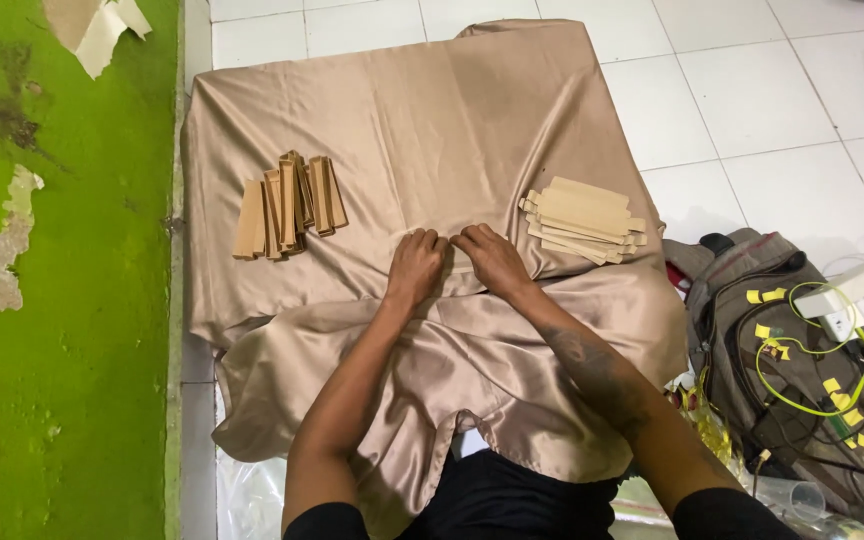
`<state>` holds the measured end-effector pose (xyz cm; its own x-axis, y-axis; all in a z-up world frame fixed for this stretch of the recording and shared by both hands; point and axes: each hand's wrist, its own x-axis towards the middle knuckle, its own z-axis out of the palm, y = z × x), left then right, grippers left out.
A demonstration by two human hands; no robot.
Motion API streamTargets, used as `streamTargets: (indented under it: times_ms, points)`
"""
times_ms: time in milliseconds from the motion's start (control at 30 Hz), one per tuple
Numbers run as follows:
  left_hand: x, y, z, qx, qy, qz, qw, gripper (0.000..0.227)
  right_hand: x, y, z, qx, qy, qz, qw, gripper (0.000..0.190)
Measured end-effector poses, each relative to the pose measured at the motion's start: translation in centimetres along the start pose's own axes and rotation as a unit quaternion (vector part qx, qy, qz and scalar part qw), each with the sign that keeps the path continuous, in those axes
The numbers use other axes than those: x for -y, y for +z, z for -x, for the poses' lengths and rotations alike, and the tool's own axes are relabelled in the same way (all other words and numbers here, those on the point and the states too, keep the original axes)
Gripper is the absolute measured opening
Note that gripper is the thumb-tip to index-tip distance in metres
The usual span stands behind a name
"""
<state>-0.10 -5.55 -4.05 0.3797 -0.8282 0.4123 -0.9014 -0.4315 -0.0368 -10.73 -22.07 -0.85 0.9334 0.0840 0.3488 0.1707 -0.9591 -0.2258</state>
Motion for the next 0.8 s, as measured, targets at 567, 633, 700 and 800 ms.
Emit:
streamTargets:
  times_ms: [567,633,700,800]
  points:
    - [-2.6,-1.0,1.5,0.052,-0.036,-0.022,0.998,0.053,0.4,-0.7,1.1,0.056,-0.011,0.028,0.998,0.037]
    - [-2.7,-1.7,1.9,0.089,-0.047,-0.017,0.995,0.068,0.2,-0.9,1.1,0.059,-0.016,0.028,0.998,0.039]
    - [-2.7,-2.9,2.2,0.141,-0.075,0.035,0.986,0.073,-0.2,-0.9,1.3,0.057,-0.031,0.043,0.997,0.041]
    - [-2.9,-3.4,2.3,0.149,-0.069,0.0,0.986,0.073,-0.5,-0.3,1.5,0.066,-0.034,0.051,0.996,0.042]
